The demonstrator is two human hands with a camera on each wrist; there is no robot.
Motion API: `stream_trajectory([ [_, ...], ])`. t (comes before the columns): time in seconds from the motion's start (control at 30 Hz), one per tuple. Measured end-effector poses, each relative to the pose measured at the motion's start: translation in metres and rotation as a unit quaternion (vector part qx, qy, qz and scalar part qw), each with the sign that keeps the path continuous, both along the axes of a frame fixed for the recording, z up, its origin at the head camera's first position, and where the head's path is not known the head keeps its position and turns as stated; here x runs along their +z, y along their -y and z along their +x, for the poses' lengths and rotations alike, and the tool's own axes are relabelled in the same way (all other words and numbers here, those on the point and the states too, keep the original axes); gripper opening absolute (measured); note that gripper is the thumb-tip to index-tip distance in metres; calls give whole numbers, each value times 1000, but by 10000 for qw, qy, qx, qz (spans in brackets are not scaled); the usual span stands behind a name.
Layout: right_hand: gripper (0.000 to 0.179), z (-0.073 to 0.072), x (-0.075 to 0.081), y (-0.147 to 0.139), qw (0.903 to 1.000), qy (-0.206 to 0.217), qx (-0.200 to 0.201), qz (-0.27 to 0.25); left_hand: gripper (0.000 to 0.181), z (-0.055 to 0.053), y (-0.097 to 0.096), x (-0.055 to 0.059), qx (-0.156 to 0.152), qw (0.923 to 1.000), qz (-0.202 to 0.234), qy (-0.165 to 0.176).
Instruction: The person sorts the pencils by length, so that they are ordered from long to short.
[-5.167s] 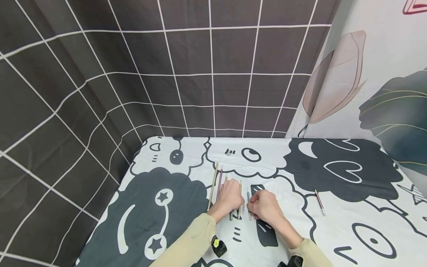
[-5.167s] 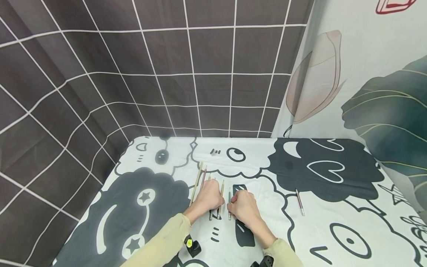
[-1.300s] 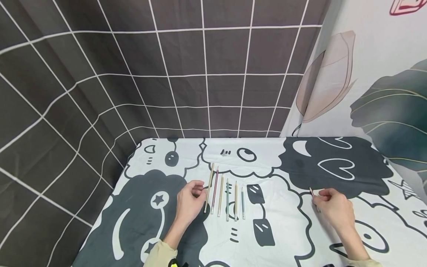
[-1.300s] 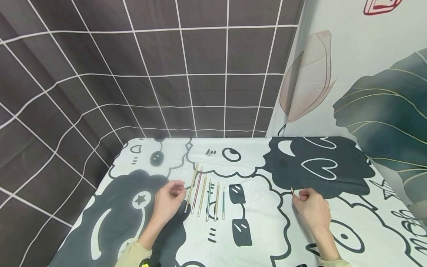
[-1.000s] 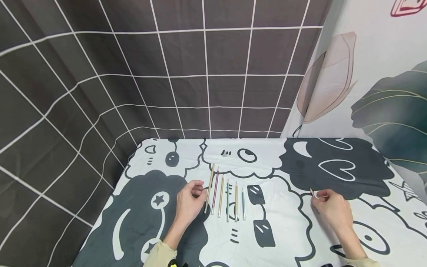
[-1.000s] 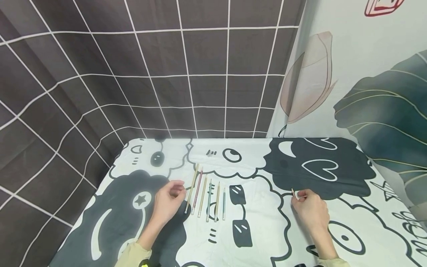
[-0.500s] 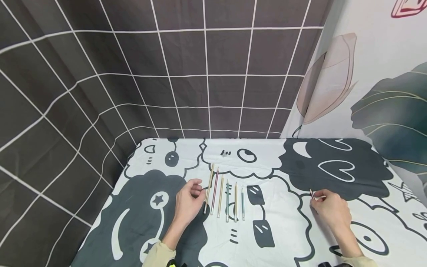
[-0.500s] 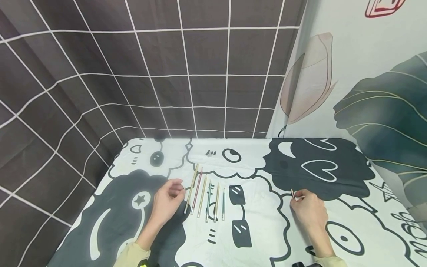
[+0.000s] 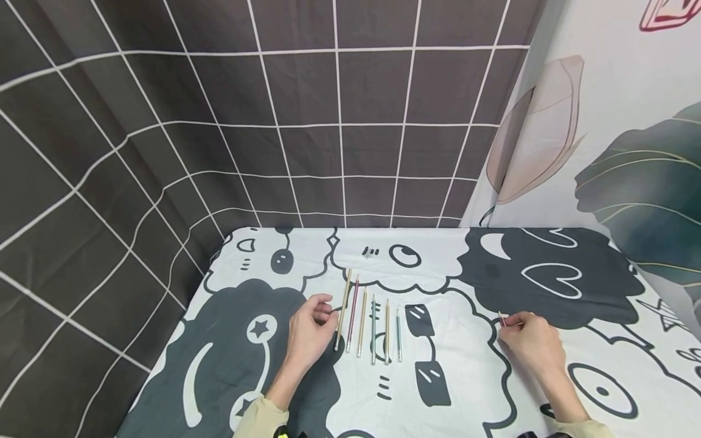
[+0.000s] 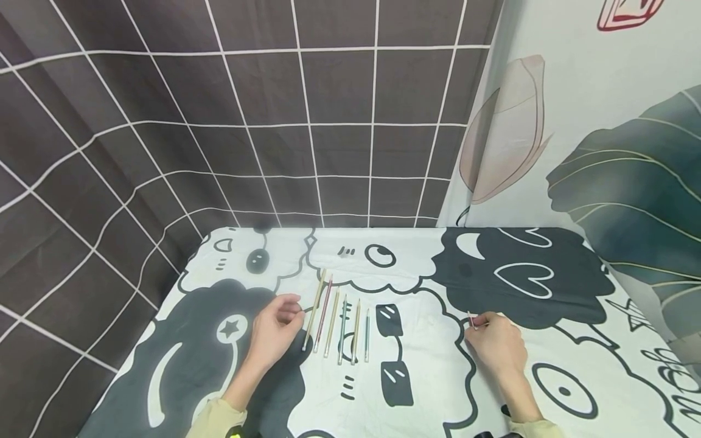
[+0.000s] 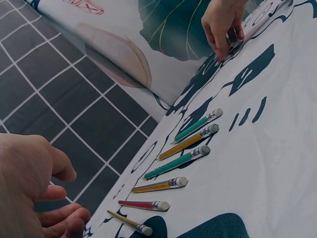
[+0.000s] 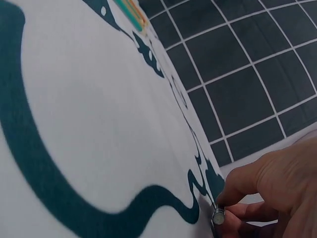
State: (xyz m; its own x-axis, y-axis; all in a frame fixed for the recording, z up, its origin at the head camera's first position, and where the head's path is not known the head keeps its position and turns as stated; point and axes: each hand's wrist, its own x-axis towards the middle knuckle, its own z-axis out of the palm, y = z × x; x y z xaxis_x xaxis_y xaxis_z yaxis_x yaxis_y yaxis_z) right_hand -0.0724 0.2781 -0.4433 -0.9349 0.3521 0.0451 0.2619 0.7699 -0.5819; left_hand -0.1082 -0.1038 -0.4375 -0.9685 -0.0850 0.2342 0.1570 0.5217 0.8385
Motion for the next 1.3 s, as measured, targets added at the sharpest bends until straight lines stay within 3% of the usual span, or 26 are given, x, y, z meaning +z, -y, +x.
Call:
stream_trajectory([
  [0.63,15,-2,5,43,9972,-60,603,-442,28,0,-2,-1,-24,10000,9,12],
  [1.3,8,-3,8,86,9932,-218,916,-682,29,-1,-2,-1,6,10000,1,16],
])
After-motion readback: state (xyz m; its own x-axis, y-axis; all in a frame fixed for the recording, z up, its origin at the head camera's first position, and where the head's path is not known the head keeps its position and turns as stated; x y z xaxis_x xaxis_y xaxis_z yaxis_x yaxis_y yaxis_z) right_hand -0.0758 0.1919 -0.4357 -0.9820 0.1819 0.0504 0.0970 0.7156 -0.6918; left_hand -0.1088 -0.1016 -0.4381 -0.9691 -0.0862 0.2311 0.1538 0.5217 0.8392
